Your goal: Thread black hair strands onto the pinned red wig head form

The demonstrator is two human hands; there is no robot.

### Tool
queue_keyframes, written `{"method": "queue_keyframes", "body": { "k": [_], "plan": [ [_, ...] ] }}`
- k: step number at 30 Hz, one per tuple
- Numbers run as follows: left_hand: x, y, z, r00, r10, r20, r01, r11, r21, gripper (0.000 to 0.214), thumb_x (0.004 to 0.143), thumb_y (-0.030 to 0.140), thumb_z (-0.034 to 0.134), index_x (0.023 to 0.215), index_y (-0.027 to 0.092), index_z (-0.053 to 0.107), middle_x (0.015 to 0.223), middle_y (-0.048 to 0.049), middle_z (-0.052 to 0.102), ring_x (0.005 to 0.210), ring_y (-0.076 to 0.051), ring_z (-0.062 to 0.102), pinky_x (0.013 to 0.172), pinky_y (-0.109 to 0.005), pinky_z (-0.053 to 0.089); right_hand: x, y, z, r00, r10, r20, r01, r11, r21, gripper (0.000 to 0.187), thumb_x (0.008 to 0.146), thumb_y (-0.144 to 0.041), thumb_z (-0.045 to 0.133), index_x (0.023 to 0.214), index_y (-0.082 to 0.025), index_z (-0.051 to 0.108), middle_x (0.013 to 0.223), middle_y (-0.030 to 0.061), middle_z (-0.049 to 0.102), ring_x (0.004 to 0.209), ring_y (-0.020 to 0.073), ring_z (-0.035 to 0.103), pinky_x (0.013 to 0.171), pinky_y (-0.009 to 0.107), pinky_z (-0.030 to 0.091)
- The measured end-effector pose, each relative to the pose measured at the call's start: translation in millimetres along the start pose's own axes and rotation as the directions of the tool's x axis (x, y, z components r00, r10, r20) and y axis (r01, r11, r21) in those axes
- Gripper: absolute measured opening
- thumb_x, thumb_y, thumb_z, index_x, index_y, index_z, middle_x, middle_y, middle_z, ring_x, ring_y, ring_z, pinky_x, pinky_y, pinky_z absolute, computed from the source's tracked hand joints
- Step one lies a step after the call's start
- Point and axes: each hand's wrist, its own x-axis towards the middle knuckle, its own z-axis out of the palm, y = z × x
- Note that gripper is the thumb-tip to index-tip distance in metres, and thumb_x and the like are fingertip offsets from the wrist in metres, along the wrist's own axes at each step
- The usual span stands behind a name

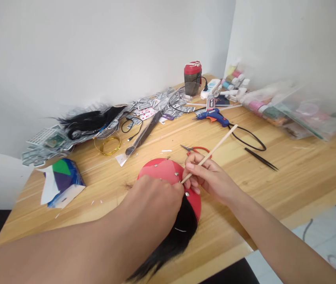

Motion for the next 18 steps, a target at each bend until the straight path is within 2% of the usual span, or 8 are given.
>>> {"method": "queue_keyframes", "body": {
  "k": [4, 6, 8, 12, 15, 18],
  "plan": [
    [-8, -8, 4.2, 1.0, 0.004, -0.028, -0.006, 0.999, -0.052, 0.016, 0.082, 0.005, 0.056, 0.075, 0.019, 0.059, 0.056, -0.0001, 0.053, 0.043, -0.018, 0.05, 0.042, -0.034, 0.011, 1, 0, -1, 1.0, 0.0, 0.003, 0.0, 1.0, 0.003, 0.032, 0.084, -0.04, 0.077, 0.073, -0.019, 0.057, 0.057, -0.001, 0.071, 0.041, 0.0067, 0.051, 0.039, 0.015, 0.042],
    [-11, -18, 8.5, 0.999, 0.009, -0.039, -0.014, 0.989, -0.15, 0.018, 0.085, 0.009, 0.056, 0.071, 0.02, 0.054, 0.055, 0.0015, 0.052, 0.043, -0.018, 0.05, 0.043, -0.034, 0.012, 1, 1, -1, 1.0, 0.0, 0.006, 0.0, 1.0, 0.005, 0.032, 0.084, -0.04, 0.077, 0.073, -0.019, 0.057, 0.057, -0.0008, 0.071, 0.041, 0.0067, 0.052, 0.039, 0.015, 0.042],
    [-15, -28, 14.2, 0.995, 0.02, -0.095, -0.047, 0.955, -0.291, 0.021, 0.09, 0.011, 0.051, 0.072, 0.021, 0.051, 0.06, 0.0023, 0.054, 0.046, -0.016, 0.052, 0.044, -0.031, 0.017, 2, 2, -1, 1.0, -0.002, 0.005, 0.002, 1.0, 0.008, 0.031, 0.085, -0.039, 0.077, 0.074, -0.019, 0.056, 0.058, -0.0011, 0.072, 0.041, 0.0064, 0.052, 0.039, 0.014, 0.043],
    [-25, -39, 30.6, 0.961, -0.011, -0.277, -0.142, 0.838, -0.527, 0.024, 0.101, 0.016, 0.038, 0.08, 0.02, 0.05, 0.078, 0.0014, 0.055, 0.056, -0.01, 0.05, 0.051, -0.025, 0.03, 1, 2, -1, 1.0, -0.004, 0.007, 0.004, 1.0, 0.02, 0.031, 0.085, -0.038, 0.077, 0.075, -0.018, 0.057, 0.06, -0.0018, 0.072, 0.041, 0.0056, 0.052, 0.04, 0.014, 0.043],
    [-31, -36, 45.3, 0.937, -0.069, -0.342, -0.185, 0.734, -0.654, 0.021, 0.1, 0.016, 0.042, 0.081, 0.02, 0.048, 0.09, -0.0004, 0.058, 0.063, -0.009, 0.05, 0.057, -0.023, 0.034, 0, 1, -1, 1.0, 0.004, 0.017, -0.005, 1.0, 0.023, 0.031, 0.086, -0.039, 0.078, 0.075, -0.018, 0.058, 0.06, -0.0011, 0.072, 0.043, 0.0055, 0.053, 0.041, 0.013, 0.044],
    [-28, -29, 55.9, 0.901, -0.1, -0.423, -0.28, 0.611, -0.74, 0.021, 0.096, 0.009, 0.046, 0.077, 0.02, 0.046, 0.1, -0.0012, 0.064, 0.068, -0.008, 0.053, 0.059, -0.021, 0.036, -1, 0, -2, 1.0, 0.015, 0.024, -0.015, 1.0, 0.023, 0.031, 0.085, -0.039, 0.079, 0.075, -0.018, 0.058, 0.061, -0.0005, 0.072, 0.045, 0.0061, 0.054, 0.042, 0.014, 0.045]
  ]
}}
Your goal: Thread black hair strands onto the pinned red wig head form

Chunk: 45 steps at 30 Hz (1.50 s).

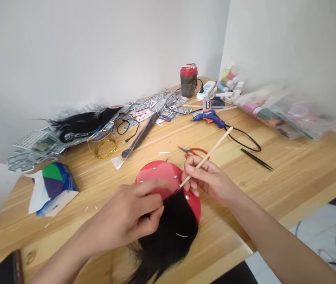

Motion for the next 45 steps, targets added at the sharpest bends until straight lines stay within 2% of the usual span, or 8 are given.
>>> {"method": "queue_keyframes", "body": {
  "k": [4, 8, 16, 24, 33, 39, 42, 45],
  "plan": [
    [4, -5, 7.3, 0.996, 0.034, -0.077, -0.049, 0.978, -0.202, 0.018, 0.095, 0.006, 0.047, 0.087, 0.019, 0.056, 0.108, -0.003, 0.071, 0.082, -0.009, 0.065, 0.071, -0.018, 0.046, -1, -2, -2, 1.0, 0.02, 0.017, -0.02, 1.0, -0.002, 0.03, 0.086, -0.039, 0.078, 0.078, -0.018, 0.059, 0.063, -0.0002, 0.072, 0.048, 0.0068, 0.056, 0.045, 0.015, 0.046],
    [5, -9, 9.1, 0.992, -0.02, -0.121, -0.011, 0.967, -0.253, 0.021, 0.097, 0.008, 0.049, 0.105, 0.019, 0.065, 0.102, -0.0024, 0.075, 0.088, -0.009, 0.07, 0.078, -0.016, 0.049, -3, -4, -4, 0.999, 0.014, 0.049, -0.013, 1.0, -0.028, 0.028, 0.089, -0.037, 0.076, 0.081, -0.017, 0.058, 0.07, 0.0007, 0.073, 0.052, 0.0067, 0.059, 0.049, 0.016, 0.048],
    [6, -10, 12.8, 0.987, -0.036, -0.159, -0.007, 0.964, -0.267, 0.022, 0.093, 0.007, 0.048, 0.097, 0.017, 0.068, 0.094, -0.0032, 0.077, 0.081, -0.011, 0.072, 0.07, -0.017, 0.05, -9, -11, -7, 0.994, 0.034, 0.107, -0.02, 0.991, -0.132, 0.025, 0.093, -0.036, 0.073, 0.085, -0.017, 0.058, 0.079, 0.001, 0.069, 0.06, 0.0081, 0.062, 0.057, 0.02, 0.049],
    [8, -8, 11.4, 0.983, -0.05, -0.175, 0.002, 0.964, -0.265, 0.023, 0.089, 0.005, 0.049, 0.093, 0.017, 0.068, 0.088, -0.0037, 0.078, 0.077, -0.012, 0.073, 0.068, -0.017, 0.051, -10, -14, -8, 0.982, -0.074, 0.172, 0.113, 0.966, -0.234, 0.018, 0.097, -0.031, 0.067, 0.086, -0.019, 0.058, 0.079, 0.0013, 0.066, 0.066, 0.0108, 0.063, 0.06, 0.024, 0.05],
    [8, -7, 11.4, 0.986, -0.079, -0.15, 0.032, 0.956, -0.291, 0.024, 0.091, 0.005, 0.049, 0.098, 0.016, 0.069, 0.094, -0.0031, 0.077, 0.078, -0.009, 0.07, 0.07, -0.016, 0.049, -10, -11, -8, 0.992, -0.048, 0.117, 0.062, 0.991, -0.117, 0.018, 0.094, -0.029, 0.072, 0.085, -0.019, 0.059, 0.085, 0.0024, 0.07, 0.063, 0.0103, 0.066, 0.057, 0.023, 0.052],
    [3, -14, 13.3, 0.979, -0.158, -0.125, 0.07, 0.849, -0.524, 0.023, 0.098, 0.01, 0.048, 0.098, 0.022, 0.068, 0.099, -0.0005, 0.075, 0.087, -0.01, 0.069, 0.077, -0.016, 0.05, -7, -10, -4, 0.998, 0.034, 0.043, -0.033, 0.999, -0.033, 0.028, 0.088, -0.033, 0.079, 0.078, -0.018, 0.058, 0.073, 0.0023, 0.073, 0.055, 0.009, 0.061, 0.051, 0.02, 0.05],
    [3, -19, 14.5, 0.969, -0.21, -0.129, 0.074, 0.747, -0.66, 0.023, 0.102, 0.019, 0.051, 0.085, 0.021, 0.066, 0.1, -0.001, 0.075, 0.089, -0.011, 0.068, 0.079, -0.017, 0.05, -7, -8, -3, 0.999, 0.046, 0.008, -0.046, 0.998, -0.037, 0.03, 0.086, -0.035, 0.08, 0.076, -0.018, 0.057, 0.069, 0.0022, 0.074, 0.05, 0.0088, 0.06, 0.048, 0.019, 0.048],
    [3, -22, 15.2, 0.962, -0.242, -0.124, 0.091, 0.715, -0.694, 0.03, 0.104, 0.031, 0.051, 0.082, 0.019, 0.068, 0.097, -0.0043, 0.075, 0.087, -0.014, 0.068, 0.077, -0.021, 0.05, -8, -5, -2, 0.999, 0.035, -0.009, -0.035, 0.998, -0.061, 0.028, 0.088, -0.035, 0.078, 0.078, -0.018, 0.058, 0.067, 0.0017, 0.075, 0.047, 0.0089, 0.06, 0.046, 0.019, 0.048]
  ]
}}
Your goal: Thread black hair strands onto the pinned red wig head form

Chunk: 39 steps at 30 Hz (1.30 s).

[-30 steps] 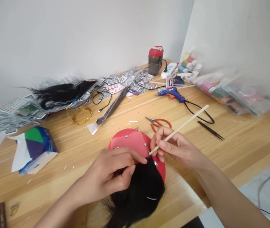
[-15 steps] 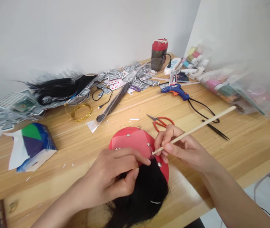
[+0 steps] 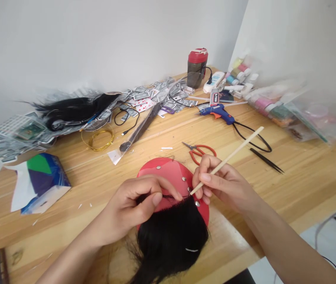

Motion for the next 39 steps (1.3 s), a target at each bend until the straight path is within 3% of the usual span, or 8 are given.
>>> {"method": "queue_keyframes", "body": {
  "k": [3, 6, 17, 22, 29, 39],
  "plan": [
    [0, -1, 0.0, 1.0, -0.011, -0.001, 0.011, 1.0, 0.005, 0.031, 0.104, 0.037, 0.05, 0.091, 0.02, 0.072, 0.097, -0.0064, 0.076, 0.082, -0.015, 0.066, 0.074, -0.024, 0.049, -1, 1, 1, 0.999, -0.035, 0.006, 0.035, 0.999, -0.017, 0.024, 0.09, -0.035, 0.075, 0.08, -0.019, 0.06, 0.068, 0.0017, 0.075, 0.049, 0.009, 0.061, 0.047, 0.019, 0.048],
    [0, -2, -0.2, 1.0, -0.026, -0.012, 0.025, 0.999, -0.025, 0.033, 0.103, 0.04, 0.051, 0.086, 0.018, 0.07, 0.096, -0.0075, 0.076, 0.08, -0.015, 0.066, 0.072, -0.025, 0.048, -3, 1, 3, 0.998, -0.066, 0.007, 0.066, 0.996, -0.059, 0.024, 0.09, -0.036, 0.075, 0.08, -0.019, 0.062, 0.07, 0.0024, 0.075, 0.052, 0.0098, 0.061, 0.05, 0.02, 0.049],
    [-3, -9, -1.7, 0.997, -0.077, -0.028, 0.071, 0.98, -0.184, 0.027, 0.102, 0.039, 0.054, 0.094, 0.021, 0.073, 0.099, -0.0071, 0.077, 0.091, -0.018, 0.069, 0.085, -0.03, 0.051, -10, -5, 9, 0.981, -0.194, 0.016, 0.191, 0.944, -0.267, 0.02, 0.093, -0.035, 0.071, 0.082, -0.019, 0.067, 0.073, 0.004, 0.072, 0.056, 0.0115, 0.063, 0.053, 0.023, 0.051],
    [-2, -9, -1.5, 0.993, -0.097, -0.063, 0.085, 0.983, -0.164, 0.034, 0.101, 0.043, 0.055, 0.083, 0.018, 0.069, 0.098, -0.01, 0.077, 0.091, -0.021, 0.07, 0.076, -0.031, 0.054, -10, -4, 10, 0.979, -0.204, 0.029, 0.204, 0.939, -0.278, 0.021, 0.093, -0.036, 0.071, 0.082, -0.019, 0.067, 0.073, 0.0042, 0.071, 0.056, 0.0119, 0.062, 0.052, 0.023, 0.05],
    [-2, -9, -0.4, 0.992, -0.103, -0.07, 0.092, 0.985, -0.148, 0.037, 0.1, 0.045, 0.055, 0.078, 0.018, 0.066, 0.099, -0.0101, 0.077, 0.089, -0.02, 0.07, 0.079, -0.031, 0.054, -10, -3, 10, 0.97, -0.24, 0.033, 0.237, 0.913, -0.331, 0.021, 0.093, -0.037, 0.07, 0.081, -0.02, 0.068, 0.073, 0.0039, 0.07, 0.056, 0.0125, 0.062, 0.052, 0.024, 0.05],
    [-2, -10, -1.8, 0.997, -0.061, -0.045, 0.053, 0.986, -0.159, 0.029, 0.102, 0.038, 0.055, 0.09, 0.019, 0.072, 0.103, -0.0081, 0.076, 0.089, -0.016, 0.067, 0.081, -0.027, 0.05, -10, -3, 10, 0.975, -0.223, 0.029, 0.221, 0.927, -0.302, 0.019, 0.094, -0.035, 0.07, 0.083, -0.019, 0.068, 0.074, 0.004, 0.072, 0.056, 0.0115, 0.063, 0.053, 0.022, 0.051]
  ]
}}
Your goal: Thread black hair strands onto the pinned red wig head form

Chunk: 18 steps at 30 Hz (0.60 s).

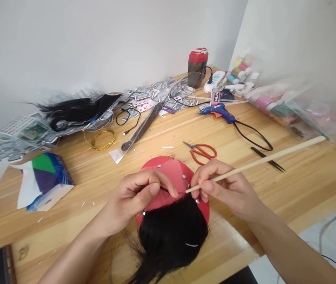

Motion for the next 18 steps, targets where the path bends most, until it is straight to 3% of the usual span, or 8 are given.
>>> {"method": "queue_keyframes", "body": {
  "k": [18],
  "plan": [
    [3, 10, 8.7, 0.997, 0.069, -0.045, -0.059, 0.981, 0.182, 0.027, 0.103, 0.027, 0.052, 0.084, 0.02, 0.07, 0.086, 0.0006, 0.073, 0.071, -0.008, 0.06, 0.065, -0.018, 0.043, 2, 11, -1, 0.997, 0.082, 0.002, -0.08, 0.968, 0.236, 0.023, 0.093, -0.033, 0.073, 0.079, -0.019, 0.06, 0.068, 0.0009, 0.075, 0.051, 0.0075, 0.062, 0.05, 0.016, 0.047]
  ]
}}
